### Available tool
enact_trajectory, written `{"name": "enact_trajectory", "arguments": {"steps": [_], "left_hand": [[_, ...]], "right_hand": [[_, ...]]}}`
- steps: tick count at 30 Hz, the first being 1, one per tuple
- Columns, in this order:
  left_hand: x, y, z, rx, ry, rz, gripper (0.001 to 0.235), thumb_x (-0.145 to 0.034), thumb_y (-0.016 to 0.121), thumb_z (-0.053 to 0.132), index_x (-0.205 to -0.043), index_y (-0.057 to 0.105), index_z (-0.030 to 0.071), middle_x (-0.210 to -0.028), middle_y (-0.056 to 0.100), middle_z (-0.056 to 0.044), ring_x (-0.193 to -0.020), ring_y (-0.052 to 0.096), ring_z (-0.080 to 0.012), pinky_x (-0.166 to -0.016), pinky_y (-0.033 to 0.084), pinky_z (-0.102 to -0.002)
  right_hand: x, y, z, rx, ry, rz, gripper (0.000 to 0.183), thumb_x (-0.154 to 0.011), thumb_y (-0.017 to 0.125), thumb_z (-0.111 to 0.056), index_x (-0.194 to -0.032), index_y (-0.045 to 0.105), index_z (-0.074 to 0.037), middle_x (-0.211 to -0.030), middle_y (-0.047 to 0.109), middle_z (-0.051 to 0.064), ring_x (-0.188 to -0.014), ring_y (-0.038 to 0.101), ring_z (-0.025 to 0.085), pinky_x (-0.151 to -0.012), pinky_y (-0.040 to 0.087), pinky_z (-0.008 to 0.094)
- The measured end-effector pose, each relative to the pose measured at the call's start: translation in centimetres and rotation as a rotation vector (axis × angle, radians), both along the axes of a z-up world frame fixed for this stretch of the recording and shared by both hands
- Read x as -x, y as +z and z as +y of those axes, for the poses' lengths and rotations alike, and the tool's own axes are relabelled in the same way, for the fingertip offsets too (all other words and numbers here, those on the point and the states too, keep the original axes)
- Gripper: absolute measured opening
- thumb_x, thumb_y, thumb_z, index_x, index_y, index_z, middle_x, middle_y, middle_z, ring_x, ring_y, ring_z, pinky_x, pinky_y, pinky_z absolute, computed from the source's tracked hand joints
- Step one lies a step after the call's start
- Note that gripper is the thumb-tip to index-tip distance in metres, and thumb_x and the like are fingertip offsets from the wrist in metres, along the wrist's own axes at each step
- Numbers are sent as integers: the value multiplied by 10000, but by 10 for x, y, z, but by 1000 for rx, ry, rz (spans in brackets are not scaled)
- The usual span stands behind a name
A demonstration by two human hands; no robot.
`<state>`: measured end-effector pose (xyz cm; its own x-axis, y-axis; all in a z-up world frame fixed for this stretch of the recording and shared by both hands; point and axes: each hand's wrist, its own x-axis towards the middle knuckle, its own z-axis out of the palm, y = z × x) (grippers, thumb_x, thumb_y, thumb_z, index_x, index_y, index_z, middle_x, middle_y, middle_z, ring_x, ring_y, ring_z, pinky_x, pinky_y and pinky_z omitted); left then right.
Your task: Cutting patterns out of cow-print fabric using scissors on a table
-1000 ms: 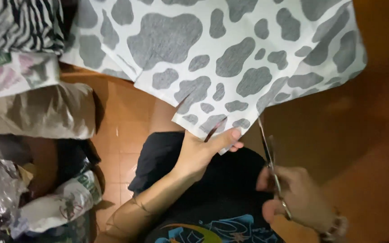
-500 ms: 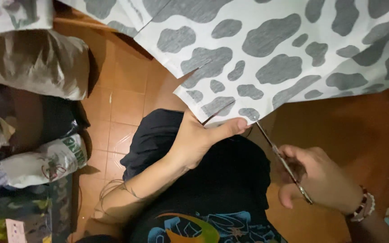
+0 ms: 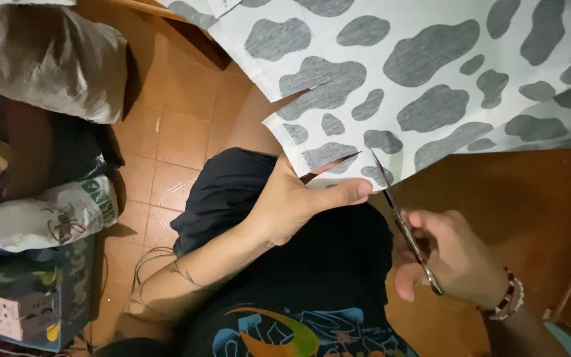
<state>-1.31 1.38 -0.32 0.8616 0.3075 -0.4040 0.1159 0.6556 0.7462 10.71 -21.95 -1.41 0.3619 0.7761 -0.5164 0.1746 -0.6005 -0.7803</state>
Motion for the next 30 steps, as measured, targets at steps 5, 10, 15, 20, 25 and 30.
{"name": "enact_trajectory", "arguments": {"steps": [5,10,15,20,25,30], "left_hand": [[2,-3,2,-24,-12,-128,403,-802,830,100,-1173,675,66,-1170,716,-47,-1084,656,-141,-1044,531,-316],[3,1,4,-38,-32,-96,439,-790,825,100,-1197,668,50,-1202,712,-71,-1124,662,-172,-1052,537,-326],[1,1,5,-68,-20,-22,437,-747,847,117,-1153,692,76,-1168,731,-54,-1116,672,-153,-1047,538,-314],[5,4,9,-63,-30,-32,481,-750,845,138,-1195,678,67,-1211,717,-66,-1157,661,-173,-1096,507,-330],[7,3,9,-89,-38,6,459,-735,853,147,-1163,698,88,-1188,730,-48,-1156,664,-154,-1105,506,-318],[7,1,8,-65,-17,37,491,-706,865,137,-1164,697,79,-1173,737,-59,-1122,668,-146,-1075,507,-312]], "right_hand": [[0,-1,-1,-6,21,-52,660,-367,1071,-384,-627,528,-115,-529,436,-85,-556,324,81,-421,306,310],[3,2,1,-73,21,-27,603,-442,1009,-415,-589,512,-106,-477,452,-106,-495,323,58,-399,294,297],[4,0,0,-106,-15,-6,457,-644,937,-155,-589,486,-111,-462,473,-112,-495,280,69,-418,244,299],[8,5,6,49,-48,-23,484,-536,1016,-129,-543,533,-92,-488,453,-69,-534,318,93,-446,282,325],[11,-1,3,25,-18,-57,392,-517,991,-213,-546,613,-114,-484,475,-56,-500,368,100,-440,335,312],[11,-9,1,38,9,-87,447,-534,1027,-324,-548,620,-140,-473,412,-52,-502,317,98,-417,293,311]]}}
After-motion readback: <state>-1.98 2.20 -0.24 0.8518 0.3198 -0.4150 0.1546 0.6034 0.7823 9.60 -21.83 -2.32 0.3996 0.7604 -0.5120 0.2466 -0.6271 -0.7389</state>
